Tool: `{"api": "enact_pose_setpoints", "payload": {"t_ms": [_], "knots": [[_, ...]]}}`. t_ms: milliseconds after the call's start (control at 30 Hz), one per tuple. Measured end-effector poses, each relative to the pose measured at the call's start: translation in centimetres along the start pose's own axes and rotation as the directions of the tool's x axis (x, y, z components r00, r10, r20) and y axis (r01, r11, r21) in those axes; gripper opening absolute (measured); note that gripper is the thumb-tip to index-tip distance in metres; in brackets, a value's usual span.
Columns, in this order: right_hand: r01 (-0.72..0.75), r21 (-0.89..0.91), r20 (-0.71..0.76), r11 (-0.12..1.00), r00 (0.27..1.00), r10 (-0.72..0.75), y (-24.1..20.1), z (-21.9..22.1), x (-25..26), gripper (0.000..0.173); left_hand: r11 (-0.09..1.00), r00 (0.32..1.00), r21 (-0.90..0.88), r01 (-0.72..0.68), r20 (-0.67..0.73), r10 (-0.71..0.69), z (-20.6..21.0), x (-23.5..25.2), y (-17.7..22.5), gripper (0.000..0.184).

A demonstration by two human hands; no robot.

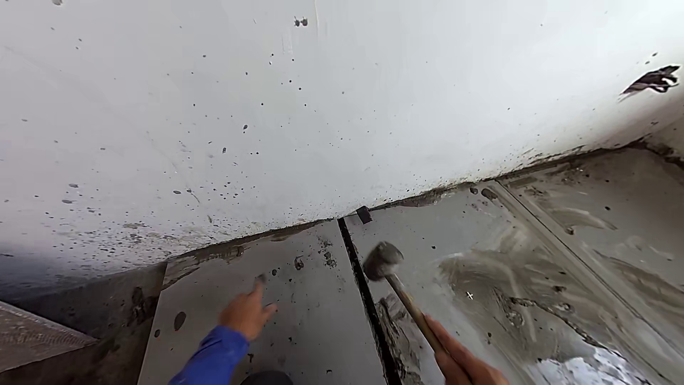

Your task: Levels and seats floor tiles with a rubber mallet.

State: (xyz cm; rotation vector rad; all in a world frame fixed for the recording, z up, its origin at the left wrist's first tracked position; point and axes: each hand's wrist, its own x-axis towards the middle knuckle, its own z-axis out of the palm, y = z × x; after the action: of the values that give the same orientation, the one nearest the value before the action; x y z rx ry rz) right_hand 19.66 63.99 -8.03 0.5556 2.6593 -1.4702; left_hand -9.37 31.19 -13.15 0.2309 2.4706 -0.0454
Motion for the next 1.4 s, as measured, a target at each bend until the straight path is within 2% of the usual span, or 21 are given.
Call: {"api": "enact_pose_setpoints", "payload": {"t_ms": [100,200,267,333,400,500,533,633,767,800,867,900,1000,1033,1100,1133,1167,1233,1267,1333,1400], "knots": [[0.186,-0.072,-0.110,0.980,0.975,-0.193,-2.1,1.6,7.7,0.051,0.998,0.998,-0.026,-0.051,0.031,0.051,-0.8,4.1,8.1,0.091],[0.253,-0.100,-0.164,0.962,0.950,-0.267,-0.7,5.5,14.4,0.051,0.999,0.998,0.001,-0.049,0.043,0.049,-0.3,8.3,11.6,0.107],[0.142,-0.154,-0.047,0.978,0.987,-0.151,1.4,7.7,17.5,0.053,0.998,0.997,0.044,-0.040,0.066,0.037,-0.1,10.0,12.3,0.114],[-0.043,-0.206,0.127,0.978,0.989,0.070,3.0,9.1,19.7,0.055,0.998,0.995,0.061,-0.028,0.097,0.022,0.0,10.4,12.3,0.116],[-0.081,-0.191,0.137,0.978,0.985,0.108,3.1,10.1,19.9,0.055,0.999,0.994,0.049,-0.018,0.112,0.012,0.0,10.3,12.0,0.115],[0.046,-0.146,-0.037,0.988,0.998,-0.051,3.3,11.7,18.6,0.052,1.000,0.992,0.028,-0.011,0.123,0.008,0.1,10.6,11.7,0.116],[0.061,-0.153,-0.044,0.986,0.997,-0.069,3.7,12.0,18.4,0.053,1.000,0.991,0.017,-0.010,0.131,0.007,0.2,10.6,11.7,0.116],[-0.064,-0.149,0.125,0.987,0.989,0.083,2.8,10.5,19.2,0.054,1.000,0.988,0.010,0.005,0.156,-0.007,0.2,10.5,11.8,0.117],[0.125,-0.117,-0.092,0.985,0.986,-0.136,2.8,11.0,18.8,0.050,0.999,0.987,0.037,0.008,0.161,-0.013,0.0,10.5,11.8,0.116],[0.096,-0.134,-0.050,0.986,0.993,-0.104,3.2,11.1,18.9,0.051,0.999,0.986,0.032,0.012,0.167,-0.017,0.2,10.5,11.8,0.117],[-0.039,-0.156,0.116,0.987,0.992,0.057,3.1,10.4,19.7,0.054,0.999,0.985,0.031,0.012,0.170,-0.017,0.3,10.4,11.8,0.118],[-0.057,-0.148,0.123,0.987,0.989,0.075,2.6,10.0,19.9,0.054,0.999,0.986,0.042,0.011,0.165,-0.018,0.2,10.5,11.9,0.117],[0.102,-0.140,-0.093,0.985,0.989,-0.115,2.8,11.1,18.9,0.050,0.998,0.987,0.054,0.013,0.159,-0.021,-0.1,10.5,11.9,0.117],[0.112,-0.149,-0.100,0.982,0.987,-0.128,3.5,11.5,18.8,0.051,0.999,0.987,0.050,0.013,0.160,-0.021,-0.1,10.6,11.8,0.118],[-0.034,-0.163,0.090,0.986,0.995,0.049,3.5,10.7,19.3,0.054,0.999,0.986,0.050,0.013,0.168,-0.022,0.1,10.5,11.9,0.118],[-0.069,-0.163,0.132,0.984,0.987,0.091,3.0,10.1,19.7,0.054,0.998,0.986,0.060,0.014,0.168,-0.024,-0.1,10.5,12.1,0.118],[-0.057,-0.150,0.113,0.987,0.991,0.075,2.4,9.8,20.0,0.054,0.997,0.986,0.070,0.015,0.163,-0.027,-0.4,10.6,12.3,0.117],[0.064,-0.137,-0.038,0.989,0.997,-0.070,2.6,10.6,19.5,0.051,0.996,0.987,0.088,0.016,0.157,-0.030,-0.5,10.6,12.2,0.116],[0.085,-0.145,-0.053,0.986,0.994,-0.093,3.2,11.0,19.3,0.051,0.996,0.987,0.084,0.013,0.157,-0.027,-0.3,10.6,12.0,0.117],[-0.039,-0.164,0.115,0.986,0.992,0.058,3.5,10.3,19.8,0.054,0.997,0.986,0.071,0.009,0.163,-0.021,-0.2,10.6,12.0,0.118],[-0.078,-0.159,0.151,0.984,0.983,0.102,2.6,9.5,20.5,0.054,0.997,0.987,0.076,0.003,0.157,-0.015,-0.4,10.7,12.3,0.118]]}}
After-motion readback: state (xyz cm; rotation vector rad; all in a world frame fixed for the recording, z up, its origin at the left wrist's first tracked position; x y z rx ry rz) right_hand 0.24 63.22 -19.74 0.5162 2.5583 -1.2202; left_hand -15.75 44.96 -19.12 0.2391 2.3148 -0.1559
